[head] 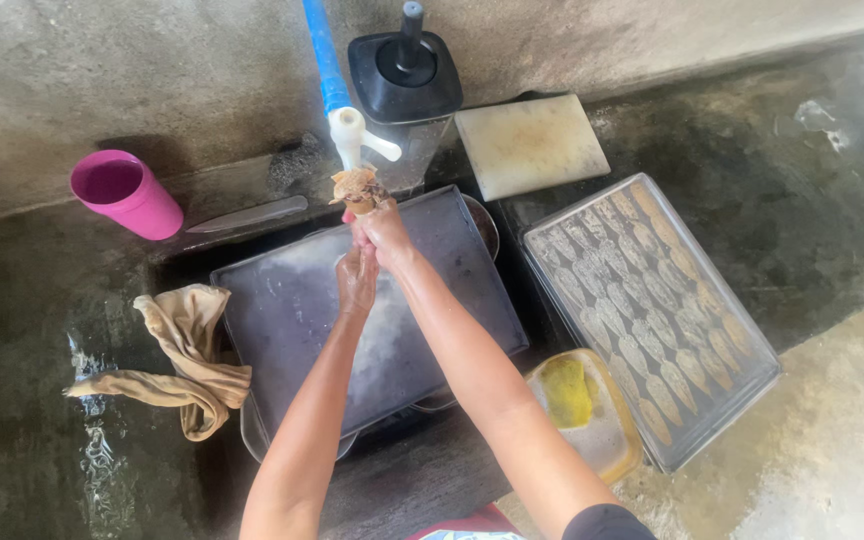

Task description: The person washes a cloth, a metal tray, a wok, a plastic bowl, and a metal bowl under running water using a sponge and soap. The items are rinsed and placed into a larger basin.

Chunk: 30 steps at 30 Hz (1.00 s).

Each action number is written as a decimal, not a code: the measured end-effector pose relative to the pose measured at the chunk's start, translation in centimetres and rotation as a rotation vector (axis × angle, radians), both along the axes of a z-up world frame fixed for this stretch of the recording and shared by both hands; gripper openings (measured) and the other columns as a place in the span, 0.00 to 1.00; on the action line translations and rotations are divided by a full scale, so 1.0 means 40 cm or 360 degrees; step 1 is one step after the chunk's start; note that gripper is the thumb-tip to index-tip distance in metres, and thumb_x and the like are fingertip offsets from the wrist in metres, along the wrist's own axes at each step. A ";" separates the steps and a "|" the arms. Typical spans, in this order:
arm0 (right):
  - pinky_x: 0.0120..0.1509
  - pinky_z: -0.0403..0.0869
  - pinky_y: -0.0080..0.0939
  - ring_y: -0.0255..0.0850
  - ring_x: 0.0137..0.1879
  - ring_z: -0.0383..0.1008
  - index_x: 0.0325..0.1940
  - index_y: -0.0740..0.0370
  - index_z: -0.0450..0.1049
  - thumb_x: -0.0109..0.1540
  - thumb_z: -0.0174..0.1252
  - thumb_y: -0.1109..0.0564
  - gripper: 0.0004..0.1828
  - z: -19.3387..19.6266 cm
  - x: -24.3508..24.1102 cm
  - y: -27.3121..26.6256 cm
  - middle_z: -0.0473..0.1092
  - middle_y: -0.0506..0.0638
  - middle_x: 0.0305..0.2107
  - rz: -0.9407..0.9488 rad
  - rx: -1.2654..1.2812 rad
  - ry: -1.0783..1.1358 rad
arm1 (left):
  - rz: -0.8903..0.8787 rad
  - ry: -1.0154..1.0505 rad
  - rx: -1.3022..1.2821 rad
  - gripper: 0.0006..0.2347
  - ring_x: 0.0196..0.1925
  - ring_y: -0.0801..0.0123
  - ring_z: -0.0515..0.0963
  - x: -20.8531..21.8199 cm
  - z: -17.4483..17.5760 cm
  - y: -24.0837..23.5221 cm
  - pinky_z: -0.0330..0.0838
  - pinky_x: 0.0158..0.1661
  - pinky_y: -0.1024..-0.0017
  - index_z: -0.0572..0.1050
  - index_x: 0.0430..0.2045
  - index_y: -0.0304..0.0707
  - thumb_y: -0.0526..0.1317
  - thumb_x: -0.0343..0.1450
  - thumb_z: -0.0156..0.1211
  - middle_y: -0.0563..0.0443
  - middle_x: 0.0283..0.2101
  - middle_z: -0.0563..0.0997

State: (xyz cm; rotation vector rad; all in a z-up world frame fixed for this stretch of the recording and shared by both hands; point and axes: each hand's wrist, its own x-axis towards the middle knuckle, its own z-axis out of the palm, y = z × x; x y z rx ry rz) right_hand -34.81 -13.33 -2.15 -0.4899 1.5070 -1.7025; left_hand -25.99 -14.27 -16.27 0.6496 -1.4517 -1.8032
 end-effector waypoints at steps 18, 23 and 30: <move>0.38 0.71 0.55 0.57 0.36 0.76 0.47 0.62 0.76 0.75 0.41 0.41 0.25 -0.142 0.009 0.086 0.74 0.64 0.34 -0.0080 -0.0121 0.1712 | 0.0246 0.0571 0.0271 0.13 0.53 0.65 0.77 -0.093 0.342 -0.143 0.73 0.52 0.69 0.66 0.54 0.31 0.25 0.74 0.49 0.44 0.51 0.77; 0.35 0.68 0.48 0.47 0.29 0.72 0.35 0.71 0.77 0.77 0.42 0.38 0.35 -0.146 -0.008 0.053 0.73 0.61 0.25 0.0035 0.0441 0.1055 | 0.0157 0.0454 0.0484 0.18 0.54 0.74 0.79 -0.076 0.343 -0.130 0.74 0.54 0.75 0.64 0.62 0.37 0.27 0.76 0.47 0.53 0.53 0.78; 0.33 0.78 0.37 0.37 0.29 0.75 0.58 0.60 0.72 0.63 0.49 0.67 0.20 -0.041 -0.012 0.141 0.72 0.51 0.32 0.0494 -0.0071 -0.0055 | 0.0083 0.0563 0.0857 0.15 0.26 0.73 0.72 -0.034 0.355 -0.194 0.73 0.28 0.69 0.65 0.61 0.37 0.32 0.78 0.48 0.51 0.30 0.72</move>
